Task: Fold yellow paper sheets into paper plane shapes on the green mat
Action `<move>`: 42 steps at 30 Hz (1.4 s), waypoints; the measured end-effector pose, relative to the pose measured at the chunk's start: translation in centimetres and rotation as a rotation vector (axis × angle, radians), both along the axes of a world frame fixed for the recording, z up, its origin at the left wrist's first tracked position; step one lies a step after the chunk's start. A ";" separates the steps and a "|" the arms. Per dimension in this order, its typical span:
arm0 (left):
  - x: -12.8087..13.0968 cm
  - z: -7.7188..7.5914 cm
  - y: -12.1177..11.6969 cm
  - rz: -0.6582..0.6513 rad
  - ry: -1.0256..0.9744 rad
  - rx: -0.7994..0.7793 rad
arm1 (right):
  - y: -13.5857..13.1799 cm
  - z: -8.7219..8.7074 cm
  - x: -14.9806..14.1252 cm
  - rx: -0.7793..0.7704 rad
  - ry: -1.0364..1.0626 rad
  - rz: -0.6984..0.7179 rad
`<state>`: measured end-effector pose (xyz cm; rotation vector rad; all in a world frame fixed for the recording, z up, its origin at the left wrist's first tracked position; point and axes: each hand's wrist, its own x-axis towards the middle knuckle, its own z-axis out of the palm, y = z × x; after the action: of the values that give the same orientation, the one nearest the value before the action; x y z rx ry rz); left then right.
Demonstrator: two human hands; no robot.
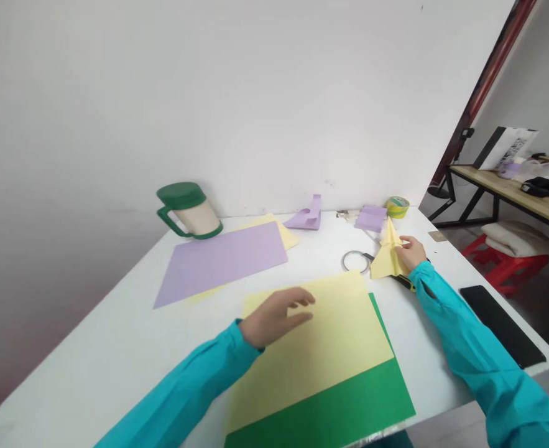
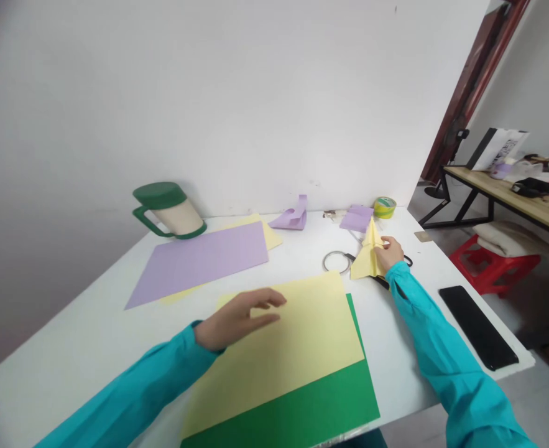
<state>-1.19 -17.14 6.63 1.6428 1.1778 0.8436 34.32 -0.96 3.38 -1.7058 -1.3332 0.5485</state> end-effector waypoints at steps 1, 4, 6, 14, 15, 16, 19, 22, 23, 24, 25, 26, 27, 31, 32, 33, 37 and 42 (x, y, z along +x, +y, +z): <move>-0.3 -0.9 -1.3 -0.045 0.053 0.019 | 0.1 -0.2 0.2 -0.015 -0.031 -0.007; -0.8 -4.0 -5.0 -0.293 0.481 0.215 | 0.1 -0.6 0.2 -0.045 -0.125 -0.002; -0.8 -5.5 -7.2 -0.316 0.734 0.278 | -0.1 -0.6 0.1 -0.055 -0.185 0.024; 0.4 -4.8 -11.3 -0.202 0.975 0.436 | -2.5 0.4 0.6 0.106 -0.383 0.137; 0.5 -4.7 -11.3 -0.194 0.988 0.453 | -3.1 0.7 0.6 0.144 -0.399 0.168; 0.7 -4.6 -11.3 -0.190 1.005 0.465 | -3.9 0.9 0.5 0.177 -0.410 0.212; 1.4 -4.1 -11.3 -0.212 1.062 0.456 | -7.6 0.9 -0.2 0.235 -0.415 0.429; 2.1 -3.2 -11.4 -0.250 1.106 0.408 | -12.6 -0.4 -1.1 0.199 -0.339 0.925; 2.2 -3.0 -11.4 -0.261 1.111 0.392 | -14.2 -1.0 -1.3 0.181 -0.292 1.108; 2.2 -2.8 -11.5 -0.270 1.111 0.379 | -15.6 -1.6 -1.4 0.170 -0.270 1.217; 2.1 -2.7 -11.5 -0.276 1.105 0.372 | -16.9 -2.2 -1.4 0.167 -0.277 1.267; 2.0 -2.7 -11.5 -0.277 1.090 0.375 | -17.8 -2.8 -1.4 0.176 -0.318 1.283; 1.7 -2.7 -11.5 -0.272 1.063 0.387 | -18.5 -3.1 -1.3 0.195 -0.355 1.293; 0.4 -2.5 -11.5 -0.212 0.822 0.458 | -19.0 -3.3 -1.2 0.287 -0.373 1.255; 0.0 -2.4 -11.6 -0.211 0.750 0.455 | -18.8 -3.1 -1.2 0.308 -0.344 1.245; -0.4 -2.2 -11.7 -0.216 0.684 0.440 | -18.6 -2.7 -1.3 0.323 -0.304 1.239; -2.9 -2.3 -12.7 -0.146 0.487 0.322 | -18.0 -1.4 -1.3 0.272 -0.068 1.244; -5.9 -2.2 -12.9 0.058 0.385 0.044 | -17.8 -1.4 -0.7 0.060 0.033 1.031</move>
<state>-7.05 -30.06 4.39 1.8687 1.4833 0.6056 33.65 -18.73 1.94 -0.8396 -2.1335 1.0702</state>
